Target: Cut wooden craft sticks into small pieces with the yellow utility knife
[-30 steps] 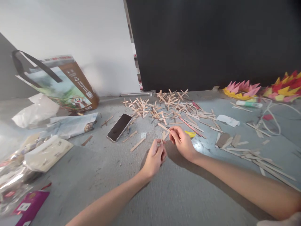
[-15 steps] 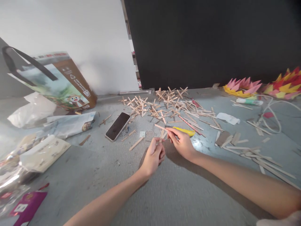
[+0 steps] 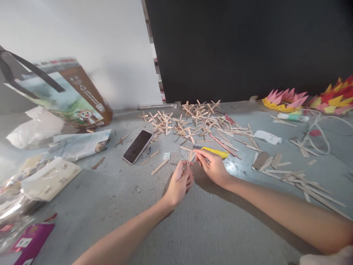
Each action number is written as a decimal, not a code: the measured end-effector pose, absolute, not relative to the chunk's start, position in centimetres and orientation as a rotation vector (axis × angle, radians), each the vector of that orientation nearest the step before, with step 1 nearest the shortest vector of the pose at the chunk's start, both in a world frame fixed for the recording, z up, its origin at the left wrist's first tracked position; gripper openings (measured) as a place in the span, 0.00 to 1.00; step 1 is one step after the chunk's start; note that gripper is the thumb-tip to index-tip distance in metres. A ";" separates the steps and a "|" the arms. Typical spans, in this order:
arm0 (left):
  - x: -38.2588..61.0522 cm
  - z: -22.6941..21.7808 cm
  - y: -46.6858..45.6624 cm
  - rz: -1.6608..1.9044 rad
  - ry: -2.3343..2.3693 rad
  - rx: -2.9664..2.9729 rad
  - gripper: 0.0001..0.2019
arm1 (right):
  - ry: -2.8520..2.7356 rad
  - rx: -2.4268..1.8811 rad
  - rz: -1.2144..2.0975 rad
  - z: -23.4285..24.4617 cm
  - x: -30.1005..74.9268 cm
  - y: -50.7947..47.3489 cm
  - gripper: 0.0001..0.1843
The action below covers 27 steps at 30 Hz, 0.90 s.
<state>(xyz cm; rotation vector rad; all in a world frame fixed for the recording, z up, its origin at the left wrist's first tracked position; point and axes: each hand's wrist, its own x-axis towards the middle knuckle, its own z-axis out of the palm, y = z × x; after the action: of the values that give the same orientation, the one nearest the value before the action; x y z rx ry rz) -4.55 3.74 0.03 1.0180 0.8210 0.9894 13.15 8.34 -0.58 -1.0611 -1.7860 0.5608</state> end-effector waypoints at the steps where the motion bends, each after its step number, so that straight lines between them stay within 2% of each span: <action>1: -4.6 0.0 3.8 0.989 0.820 1.020 0.20 | -1.787 -1.063 0.553 -0.6 13.2 8.4 0.16; 14: -4.5 -0.2 3.5 0.969 0.833 1.037 0.22 | -1.862 -1.047 0.501 -1.3 13.3 8.6 0.13; 27: -4.8 -0.5 3.7 0.953 0.747 1.053 0.17 | -1.883 -1.024 0.463 -1.2 14.0 9.0 0.12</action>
<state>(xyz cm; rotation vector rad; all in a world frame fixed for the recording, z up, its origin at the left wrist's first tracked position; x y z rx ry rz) -4.81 3.66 -0.49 1.0527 0.7473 0.9527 13.96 9.03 -1.20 -1.0240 -1.8834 0.4629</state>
